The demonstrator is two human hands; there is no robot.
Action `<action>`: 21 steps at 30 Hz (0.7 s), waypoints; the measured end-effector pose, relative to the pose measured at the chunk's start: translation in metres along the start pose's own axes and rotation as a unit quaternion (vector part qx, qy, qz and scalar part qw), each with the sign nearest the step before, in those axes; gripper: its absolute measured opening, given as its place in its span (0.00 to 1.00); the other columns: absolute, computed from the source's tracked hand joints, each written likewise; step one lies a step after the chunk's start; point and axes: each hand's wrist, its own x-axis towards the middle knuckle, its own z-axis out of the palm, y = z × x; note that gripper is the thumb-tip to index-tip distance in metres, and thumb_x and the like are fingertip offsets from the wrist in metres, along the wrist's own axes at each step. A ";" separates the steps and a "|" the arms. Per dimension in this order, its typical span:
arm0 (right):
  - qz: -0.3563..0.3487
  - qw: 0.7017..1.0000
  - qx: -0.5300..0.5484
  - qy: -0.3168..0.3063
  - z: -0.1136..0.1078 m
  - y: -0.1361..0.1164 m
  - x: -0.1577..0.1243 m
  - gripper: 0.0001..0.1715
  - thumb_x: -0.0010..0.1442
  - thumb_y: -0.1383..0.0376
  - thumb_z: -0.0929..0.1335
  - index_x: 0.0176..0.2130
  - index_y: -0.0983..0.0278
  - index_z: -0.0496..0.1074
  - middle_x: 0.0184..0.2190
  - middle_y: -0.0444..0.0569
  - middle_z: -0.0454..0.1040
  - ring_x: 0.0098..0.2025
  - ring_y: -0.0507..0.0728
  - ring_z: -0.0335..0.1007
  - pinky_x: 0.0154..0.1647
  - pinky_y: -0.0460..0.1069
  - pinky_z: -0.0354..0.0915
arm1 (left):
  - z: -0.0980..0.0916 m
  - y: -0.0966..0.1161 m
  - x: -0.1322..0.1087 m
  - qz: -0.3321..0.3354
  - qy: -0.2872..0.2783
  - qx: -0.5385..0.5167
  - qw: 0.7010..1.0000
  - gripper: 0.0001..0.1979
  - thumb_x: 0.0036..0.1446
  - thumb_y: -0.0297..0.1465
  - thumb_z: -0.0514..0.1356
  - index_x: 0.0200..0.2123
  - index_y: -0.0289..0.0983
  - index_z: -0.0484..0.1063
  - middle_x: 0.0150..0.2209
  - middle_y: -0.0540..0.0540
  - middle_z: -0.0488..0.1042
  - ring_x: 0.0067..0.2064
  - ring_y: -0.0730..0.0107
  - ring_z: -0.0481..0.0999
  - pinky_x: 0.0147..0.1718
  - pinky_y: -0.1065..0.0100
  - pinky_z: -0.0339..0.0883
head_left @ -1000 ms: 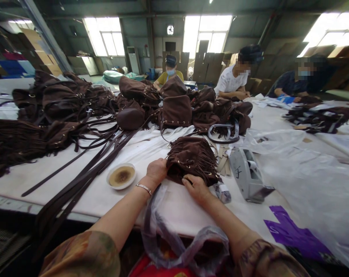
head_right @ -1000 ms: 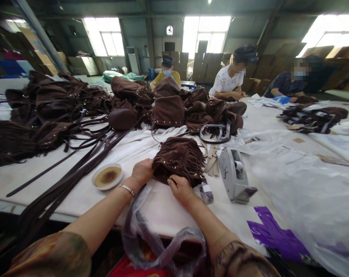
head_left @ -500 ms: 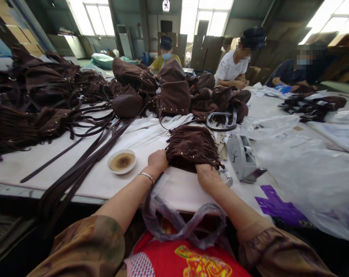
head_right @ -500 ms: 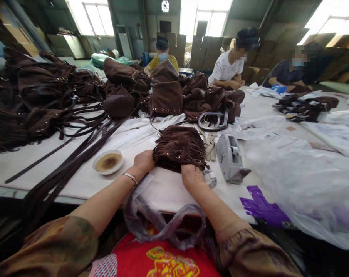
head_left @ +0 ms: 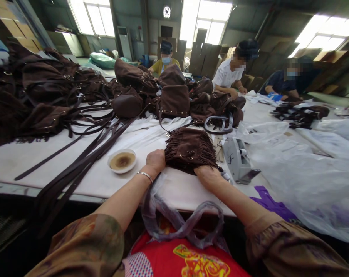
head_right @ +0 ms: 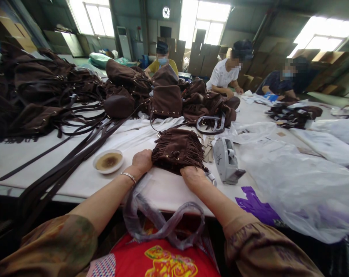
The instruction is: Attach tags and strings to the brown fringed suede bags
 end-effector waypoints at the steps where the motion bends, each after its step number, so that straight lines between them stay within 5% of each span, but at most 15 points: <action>1: -0.014 1.000 -0.001 0.008 0.002 0.003 -0.004 0.17 0.62 0.74 0.61 0.43 0.63 0.76 0.41 0.58 0.76 0.46 0.61 0.72 0.46 0.54 0.65 | -0.001 -0.001 -0.001 0.003 0.000 -0.001 1.000 0.15 0.63 0.29 0.49 0.47 0.32 0.71 0.46 0.34 0.75 0.48 0.53 0.76 0.45 0.59 0.69; 7: -0.098 0.966 0.181 0.157 0.005 0.018 -0.025 0.12 0.66 0.68 0.61 0.39 0.64 0.73 0.35 0.50 0.75 0.39 0.55 0.72 0.43 0.47 0.65 | -0.028 -0.013 -0.010 0.023 -0.038 -0.015 0.999 0.19 0.54 0.41 0.62 0.45 0.36 0.73 0.43 0.38 0.75 0.43 0.54 0.77 0.41 0.61 0.71; 9: -0.060 0.939 0.236 0.241 -0.006 0.014 -0.025 0.13 0.66 0.63 0.62 0.46 0.65 0.71 0.33 0.48 0.74 0.36 0.54 0.71 0.41 0.47 0.66 | -0.047 -0.013 -0.020 0.048 -0.009 -0.023 0.999 0.24 0.48 0.43 0.67 0.47 0.37 0.73 0.47 0.38 0.73 0.47 0.52 0.75 0.43 0.60 0.70; 11: -0.020 0.931 0.219 0.291 -0.021 0.006 -0.018 0.24 0.63 0.60 0.66 0.56 0.66 0.65 0.37 0.50 0.73 0.37 0.56 0.71 0.41 0.49 0.66 | -0.065 -0.004 -0.032 0.105 0.068 -0.067 0.990 0.25 0.48 0.40 0.68 0.49 0.38 0.72 0.49 0.38 0.72 0.51 0.53 0.73 0.48 0.60 0.68; 13: -0.029 0.949 0.153 0.276 -0.036 -0.004 -0.007 0.31 0.60 0.59 0.68 0.60 0.64 0.62 0.43 0.53 0.71 0.41 0.58 0.70 0.42 0.50 0.66 | -0.076 0.012 -0.043 0.154 0.132 -0.162 0.966 0.17 0.54 0.36 0.64 0.47 0.37 0.74 0.47 0.41 0.74 0.49 0.58 0.73 0.49 0.63 0.67; 14: -0.047 0.961 0.116 0.247 -0.042 -0.008 -0.002 0.27 0.60 0.60 0.68 0.57 0.63 0.65 0.44 0.53 0.70 0.42 0.59 0.70 0.43 0.50 0.65 | -0.078 0.020 -0.047 0.162 0.132 -0.220 0.953 0.13 0.57 0.35 0.61 0.45 0.37 0.75 0.43 0.43 0.76 0.46 0.62 0.75 0.46 0.65 0.68; 16: -0.082 0.976 0.060 0.195 -0.049 -0.015 0.005 0.12 0.62 0.63 0.66 0.46 0.63 0.72 0.43 0.52 0.70 0.41 0.58 0.70 0.42 0.49 0.65 | -0.075 0.032 -0.051 0.146 0.063 -0.328 0.931 0.11 0.60 0.35 0.57 0.37 0.36 0.77 0.33 0.46 0.78 0.35 0.68 0.76 0.37 0.69 0.70; 18: -0.095 0.977 0.045 0.187 -0.050 -0.017 0.005 0.08 0.64 0.67 0.64 0.38 0.64 0.73 0.41 0.52 0.70 0.40 0.56 0.70 0.42 0.48 0.64 | -0.073 0.036 -0.053 0.117 -0.013 -0.398 0.910 0.13 0.60 0.35 0.56 0.33 0.35 0.78 0.27 0.48 0.77 0.29 0.70 0.75 0.30 0.71 0.68; 21: -0.080 0.967 0.062 0.233 -0.043 -0.012 -0.001 0.07 0.64 0.68 0.63 0.40 0.65 0.71 0.45 0.54 0.69 0.44 0.57 0.69 0.46 0.48 0.64 | -0.088 0.036 -0.064 0.120 0.018 -0.433 0.893 0.12 0.59 0.35 0.57 0.36 0.35 0.78 0.31 0.46 0.79 0.31 0.69 0.76 0.32 0.70 0.70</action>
